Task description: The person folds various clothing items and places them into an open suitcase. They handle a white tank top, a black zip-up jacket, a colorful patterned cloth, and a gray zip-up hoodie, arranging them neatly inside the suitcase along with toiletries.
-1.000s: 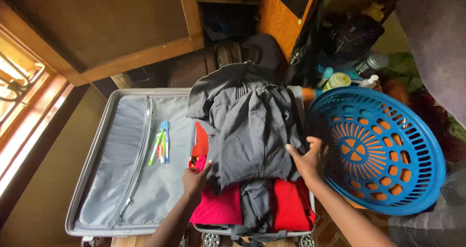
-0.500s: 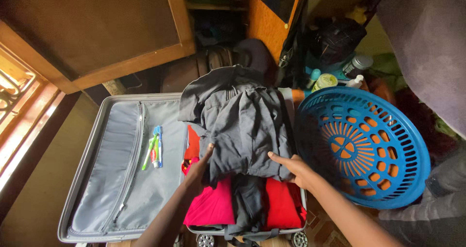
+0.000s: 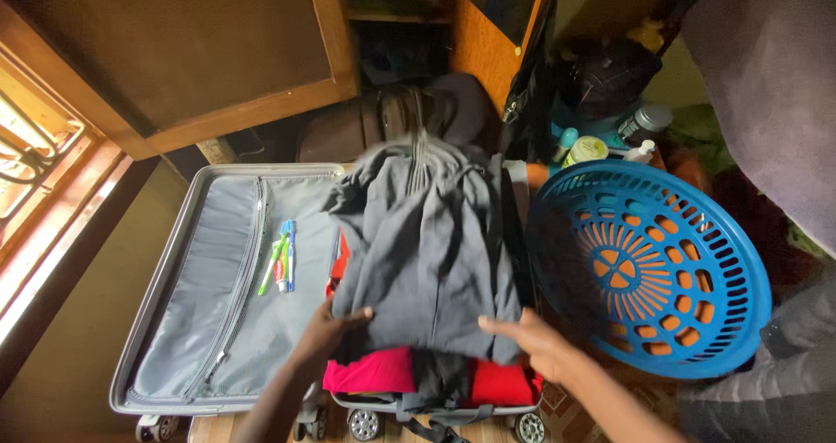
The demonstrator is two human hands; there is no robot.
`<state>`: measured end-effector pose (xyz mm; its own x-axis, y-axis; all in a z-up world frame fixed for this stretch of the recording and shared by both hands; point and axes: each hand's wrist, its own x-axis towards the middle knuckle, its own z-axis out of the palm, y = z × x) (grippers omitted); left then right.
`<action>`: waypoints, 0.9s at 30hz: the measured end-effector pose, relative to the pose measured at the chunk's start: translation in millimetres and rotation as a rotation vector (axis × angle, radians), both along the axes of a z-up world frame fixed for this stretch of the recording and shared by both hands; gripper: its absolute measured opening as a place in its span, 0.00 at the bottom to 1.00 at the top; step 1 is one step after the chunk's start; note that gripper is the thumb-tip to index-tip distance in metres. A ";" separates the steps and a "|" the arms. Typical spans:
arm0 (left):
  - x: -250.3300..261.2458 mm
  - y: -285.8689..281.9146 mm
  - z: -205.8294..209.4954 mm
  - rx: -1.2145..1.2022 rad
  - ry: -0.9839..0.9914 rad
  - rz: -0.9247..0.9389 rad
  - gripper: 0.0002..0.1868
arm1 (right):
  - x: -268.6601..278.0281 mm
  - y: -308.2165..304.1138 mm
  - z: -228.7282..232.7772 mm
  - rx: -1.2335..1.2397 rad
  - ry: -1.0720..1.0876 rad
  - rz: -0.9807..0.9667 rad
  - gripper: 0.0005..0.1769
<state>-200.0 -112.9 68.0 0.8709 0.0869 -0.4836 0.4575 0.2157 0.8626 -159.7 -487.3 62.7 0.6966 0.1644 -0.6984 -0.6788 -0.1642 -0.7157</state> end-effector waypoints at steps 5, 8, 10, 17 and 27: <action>-10.8 -2.7 -59.5 0.166 0.237 -0.104 0.23 | -9.0 -24.0 -93.3 -0.116 0.145 -0.057 0.47; 7.1 9.1 -76.5 0.077 0.208 -0.128 0.26 | 7.6 -35.8 -117.4 -0.220 0.067 -0.040 0.52; 26.7 19.8 -78.8 0.201 0.179 -0.082 0.33 | 18.6 -40.9 -114.5 -0.221 -0.054 -0.078 0.51; 126.4 50.5 -68.0 0.079 0.129 0.026 0.45 | 124.5 -5.8 -75.9 -0.352 -0.774 -0.363 0.25; 227.7 37.3 -77.3 -0.052 0.239 0.273 0.35 | 262.4 28.0 -81.2 -0.422 -0.422 -0.061 0.36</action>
